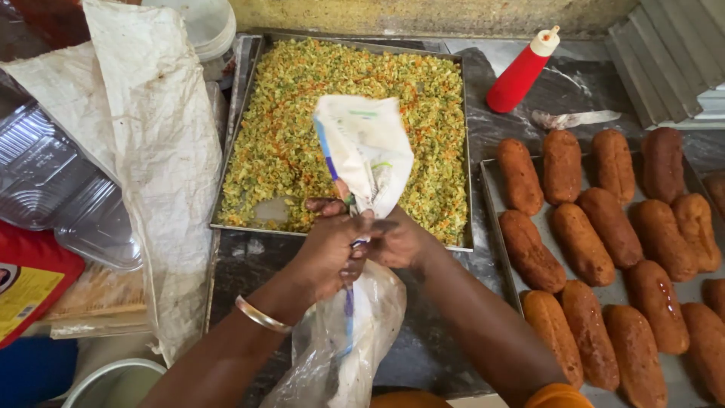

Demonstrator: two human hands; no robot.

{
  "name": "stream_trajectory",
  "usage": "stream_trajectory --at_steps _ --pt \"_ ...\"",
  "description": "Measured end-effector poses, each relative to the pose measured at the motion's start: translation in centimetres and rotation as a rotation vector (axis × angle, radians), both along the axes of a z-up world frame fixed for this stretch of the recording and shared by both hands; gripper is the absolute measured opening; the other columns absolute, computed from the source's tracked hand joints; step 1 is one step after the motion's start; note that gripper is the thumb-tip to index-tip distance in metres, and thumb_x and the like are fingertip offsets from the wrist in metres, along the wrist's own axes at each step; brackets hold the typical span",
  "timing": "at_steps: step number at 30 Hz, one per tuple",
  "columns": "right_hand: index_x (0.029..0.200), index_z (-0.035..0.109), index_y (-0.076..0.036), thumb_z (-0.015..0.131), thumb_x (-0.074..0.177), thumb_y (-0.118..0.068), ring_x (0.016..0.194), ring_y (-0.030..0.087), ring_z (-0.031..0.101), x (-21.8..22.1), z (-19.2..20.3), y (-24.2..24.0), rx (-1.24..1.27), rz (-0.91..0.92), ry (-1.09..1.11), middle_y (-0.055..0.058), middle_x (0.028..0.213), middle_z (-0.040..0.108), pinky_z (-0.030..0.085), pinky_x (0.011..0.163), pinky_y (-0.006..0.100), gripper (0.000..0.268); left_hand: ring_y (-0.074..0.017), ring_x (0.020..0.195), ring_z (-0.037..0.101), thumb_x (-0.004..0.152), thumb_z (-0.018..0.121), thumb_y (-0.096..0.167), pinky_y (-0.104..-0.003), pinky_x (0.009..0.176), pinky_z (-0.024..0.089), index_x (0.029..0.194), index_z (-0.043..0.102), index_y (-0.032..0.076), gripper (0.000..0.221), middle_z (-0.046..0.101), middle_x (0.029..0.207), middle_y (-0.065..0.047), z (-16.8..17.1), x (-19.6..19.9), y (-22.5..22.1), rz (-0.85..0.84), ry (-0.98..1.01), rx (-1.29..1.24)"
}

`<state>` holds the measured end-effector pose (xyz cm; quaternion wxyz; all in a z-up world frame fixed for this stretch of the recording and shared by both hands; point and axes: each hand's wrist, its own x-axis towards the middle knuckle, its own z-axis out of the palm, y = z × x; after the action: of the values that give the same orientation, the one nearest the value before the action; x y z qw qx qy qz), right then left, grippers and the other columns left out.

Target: Preparing bread-based snacks by filling rolls, applying sauce, and mixing vegetable filling in a commercial bakery setting.

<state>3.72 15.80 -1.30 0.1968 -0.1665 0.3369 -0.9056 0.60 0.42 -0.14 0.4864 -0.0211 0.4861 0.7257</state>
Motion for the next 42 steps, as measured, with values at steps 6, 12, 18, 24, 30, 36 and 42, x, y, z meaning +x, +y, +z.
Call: stream_trajectory --at_steps 6,12,18,24,30,36,42 --pt "0.115 0.064 0.003 0.077 0.091 -0.002 0.113 0.031 0.066 -1.6 -3.3 -0.8 -0.102 -0.301 -0.330 0.017 0.112 0.068 0.055 0.106 0.051 0.028 -0.0280 0.063 0.063 0.105 0.054 0.027 -0.045 0.055 0.053 0.092 0.066 -0.002 0.034 0.061 0.073 -0.008 0.0 0.2 0.3 0.047 0.929 -0.125" --pt "0.111 0.067 0.003 0.069 0.091 0.000 0.087 0.024 0.068 -3.6 -3.1 -1.2 0.084 -0.498 -0.543 0.013 0.093 0.071 0.057 0.084 0.040 0.021 -0.0402 0.062 0.068 0.094 0.053 0.025 -0.051 0.065 0.054 0.072 0.067 -0.002 0.037 0.066 0.066 -0.021 -2.3 -1.1 0.5 -0.093 1.375 -0.587" --pt "0.102 0.071 0.010 0.065 0.093 -0.004 0.076 0.025 0.066 -6.0 -0.6 -0.7 0.276 -0.580 -0.703 0.014 0.082 0.069 0.059 0.072 0.038 0.017 -0.0437 0.063 0.065 0.092 0.057 0.027 -0.055 0.063 0.052 0.071 0.065 0.001 0.034 0.066 0.067 -0.023 -0.8 -1.6 1.3 -0.145 1.619 -0.649" --pt "0.106 0.070 0.013 0.068 0.089 0.000 0.078 0.023 0.067 -7.4 -2.6 0.8 0.369 -0.735 -0.580 0.015 0.090 0.073 0.063 0.072 0.035 0.022 -0.0439 0.063 0.065 0.091 0.059 0.026 -0.056 0.063 0.051 0.073 0.065 0.000 0.032 0.066 0.066 -0.023 -1.4 -2.1 1.6 -0.092 1.610 -0.579" --pt "0.110 0.071 -0.001 0.059 0.088 -0.024 0.093 0.024 0.071 -4.2 2.4 0.2 0.212 -0.371 -0.533 0.012 0.102 0.075 0.059 0.083 0.041 0.034 -0.0368 0.069 0.069 0.095 0.055 0.021 -0.050 0.062 0.052 0.089 0.067 -0.003 0.027 0.068 0.076 -0.019 -2.3 -5.5 1.0 -0.019 1.330 -0.208" --pt "0.108 0.064 -0.002 0.064 0.101 -0.018 0.095 0.023 0.068 -7.9 -5.1 1.5 0.070 -0.425 -0.598 0.010 0.100 0.070 0.059 0.090 0.045 0.018 -0.0356 0.067 0.070 0.094 0.053 0.023 -0.050 0.062 0.052 0.085 0.068 -0.001 0.030 0.069 0.074 -0.019 -3.4 -4.4 2.4 0.050 1.170 -0.343" --pt "0.106 0.066 0.005 0.061 0.093 0.000 0.072 0.023 0.069 -9.1 -7.0 1.7 0.295 -0.674 -0.574 0.013 0.086 0.069 0.063 0.067 0.038 0.014 -0.0443 0.069 0.066 0.091 0.056 0.027 -0.056 0.066 0.051 0.076 0.067 0.000 0.033 0.067 0.072 -0.024 -4.6 -2.6 2.8 0.001 1.406 -0.557"
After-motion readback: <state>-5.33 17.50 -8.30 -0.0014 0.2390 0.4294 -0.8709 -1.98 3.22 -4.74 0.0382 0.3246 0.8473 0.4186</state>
